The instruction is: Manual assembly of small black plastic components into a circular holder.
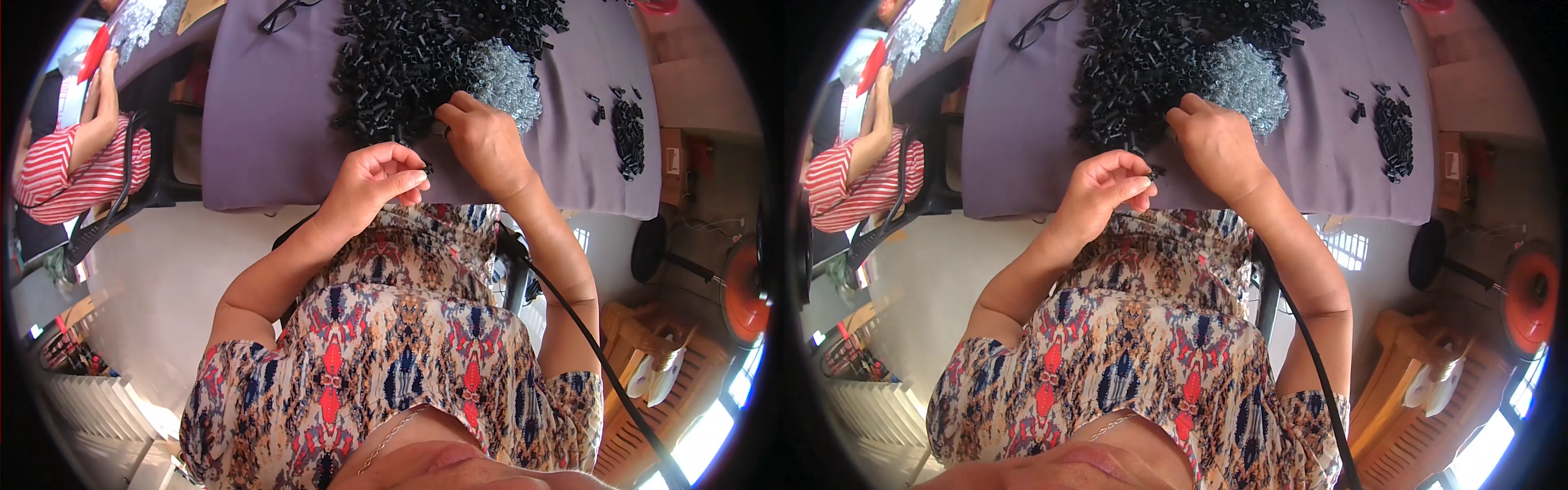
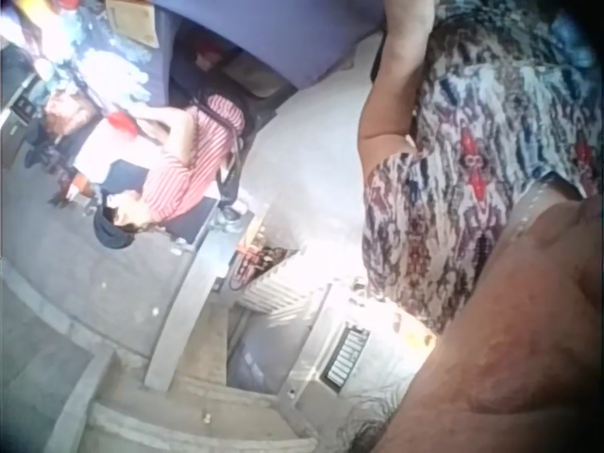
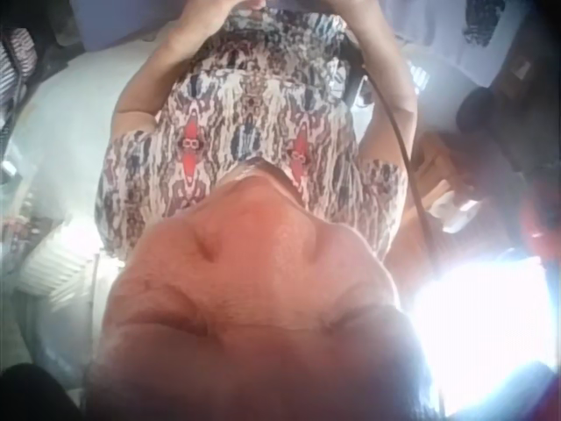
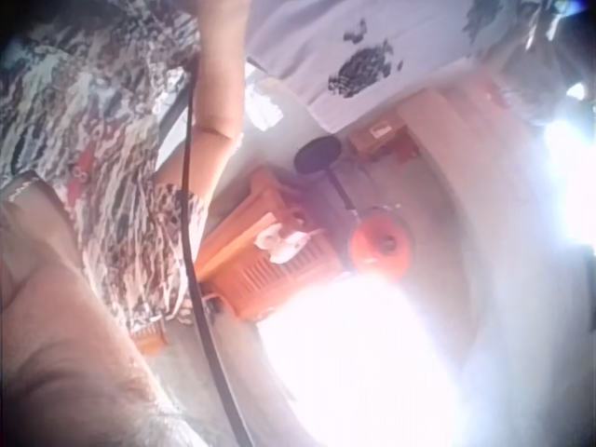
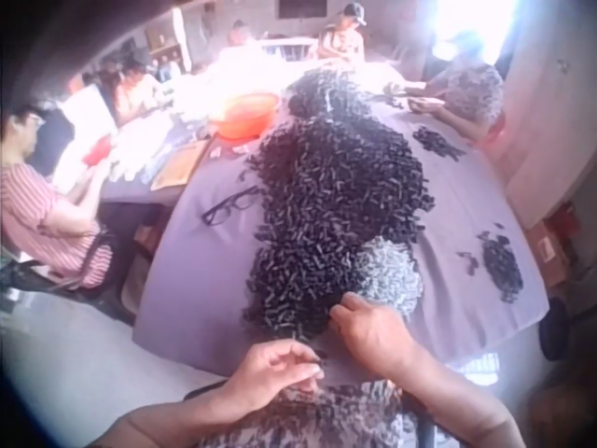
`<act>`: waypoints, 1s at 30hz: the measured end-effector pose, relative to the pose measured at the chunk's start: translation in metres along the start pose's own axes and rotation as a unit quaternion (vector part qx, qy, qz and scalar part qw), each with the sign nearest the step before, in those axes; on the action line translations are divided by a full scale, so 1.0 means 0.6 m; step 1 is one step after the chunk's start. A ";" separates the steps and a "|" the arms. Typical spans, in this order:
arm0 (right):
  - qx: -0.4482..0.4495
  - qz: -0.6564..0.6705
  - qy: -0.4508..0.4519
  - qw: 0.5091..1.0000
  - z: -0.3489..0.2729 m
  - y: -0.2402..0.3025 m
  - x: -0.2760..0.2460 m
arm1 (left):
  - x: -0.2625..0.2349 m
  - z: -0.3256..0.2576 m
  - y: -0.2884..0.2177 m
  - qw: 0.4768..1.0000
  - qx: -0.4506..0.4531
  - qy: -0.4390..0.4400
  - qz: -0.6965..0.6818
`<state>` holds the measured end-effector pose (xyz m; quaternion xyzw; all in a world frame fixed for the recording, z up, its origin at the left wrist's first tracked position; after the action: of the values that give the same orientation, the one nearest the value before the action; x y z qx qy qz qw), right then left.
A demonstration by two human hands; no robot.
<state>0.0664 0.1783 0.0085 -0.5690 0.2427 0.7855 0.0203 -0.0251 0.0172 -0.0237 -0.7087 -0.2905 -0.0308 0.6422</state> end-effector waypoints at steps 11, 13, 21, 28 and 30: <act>0.173 0.656 0.139 0.721 -0.068 -0.014 -0.026 | 0.030 0.009 -0.020 1.000 0.008 -0.007 -0.003; 0.152 0.671 0.121 0.716 -0.076 -0.019 -0.031 | 0.037 0.009 -0.024 1.000 0.016 0.000 0.005; 0.138 0.708 0.109 0.683 -0.104 -0.036 -0.025 | 0.056 0.006 -0.024 1.000 0.022 0.015 0.016; 0.123 0.706 0.081 0.692 -0.108 -0.022 -0.040 | 0.058 0.006 -0.019 0.998 0.028 0.013 0.047; 0.136 0.535 0.053 0.832 -0.107 -0.013 -0.060 | 0.060 0.005 -0.022 0.994 0.053 -0.002 0.099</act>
<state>0.1381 0.1679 0.0233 -0.3825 0.6143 0.6015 -0.3384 -0.0021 0.0335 0.0022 -0.6989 -0.2216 0.0494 0.6782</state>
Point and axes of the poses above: each hand's wrist, its own z-axis towards the middle knuckle, its own x-axis out of the palm, y = z × x, the point moved 3 cm from there along z, towards the middle knuckle, and after that the axes turned 9 degrees about x, right-handed, at the moved point
